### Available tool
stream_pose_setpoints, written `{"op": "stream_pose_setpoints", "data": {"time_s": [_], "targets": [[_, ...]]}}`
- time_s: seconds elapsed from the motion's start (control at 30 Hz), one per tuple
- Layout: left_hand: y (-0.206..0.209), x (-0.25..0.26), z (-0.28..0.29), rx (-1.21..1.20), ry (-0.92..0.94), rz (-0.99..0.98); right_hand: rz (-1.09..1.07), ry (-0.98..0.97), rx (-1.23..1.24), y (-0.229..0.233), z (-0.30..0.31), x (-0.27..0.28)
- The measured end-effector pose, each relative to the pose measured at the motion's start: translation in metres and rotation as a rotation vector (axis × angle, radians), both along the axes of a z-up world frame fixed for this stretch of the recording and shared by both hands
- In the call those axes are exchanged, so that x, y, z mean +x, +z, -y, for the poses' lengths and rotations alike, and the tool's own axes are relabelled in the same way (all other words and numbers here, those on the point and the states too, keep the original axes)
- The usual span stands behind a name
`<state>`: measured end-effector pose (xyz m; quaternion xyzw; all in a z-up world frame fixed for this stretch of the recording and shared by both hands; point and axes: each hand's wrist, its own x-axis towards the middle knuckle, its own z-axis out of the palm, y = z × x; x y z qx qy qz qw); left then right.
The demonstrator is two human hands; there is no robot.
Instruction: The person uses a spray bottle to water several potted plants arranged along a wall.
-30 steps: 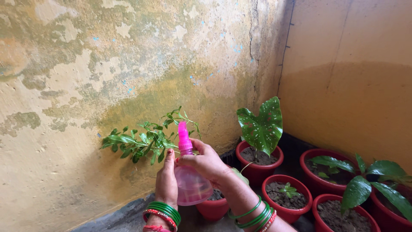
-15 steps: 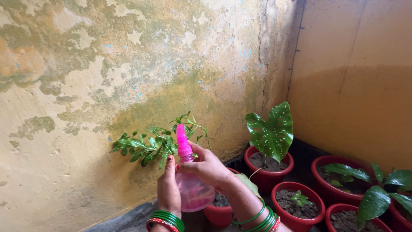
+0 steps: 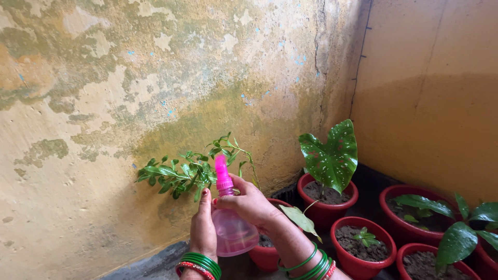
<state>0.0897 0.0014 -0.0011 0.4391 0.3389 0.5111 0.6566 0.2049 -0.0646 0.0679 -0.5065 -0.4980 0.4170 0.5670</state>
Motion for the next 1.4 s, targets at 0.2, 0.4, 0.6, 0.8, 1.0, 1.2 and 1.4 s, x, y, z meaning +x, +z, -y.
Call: {"op": "stream_pose_setpoints", "data": {"time_s": [0.2, 0.4, 0.6, 0.8, 1.0, 1.2, 1.4], "targets": [[-0.006, 0.004, -0.001, -0.046, -0.116, 0.037, 0.037, -0.101, -0.011, -0.009, 0.003, 0.006], [-0.011, 0.008, 0.001, -0.106, -0.132, -0.055, -0.021, -0.018, 0.003, -0.029, -0.001, 0.018], [-0.018, 0.014, 0.004, -0.099, -0.139, -0.076, -0.035, -0.118, -0.062, -0.031, 0.007, 0.019], [-0.022, 0.017, 0.002, -0.079, -0.134, -0.108, -0.078, -0.054, 0.009, -0.036, 0.008, 0.021], [-0.02, 0.017, 0.005, -0.121, -0.147, -0.116, -0.124, -0.07, -0.025, -0.038, 0.014, 0.02], [-0.02, 0.022, 0.009, -0.118, -0.133, -0.167, -0.114, -0.093, -0.033, -0.042, 0.014, 0.028], [-0.017, 0.03, 0.016, -0.091, -0.181, -0.103, -0.1, -0.122, -0.036, -0.039, 0.018, 0.035]]}}
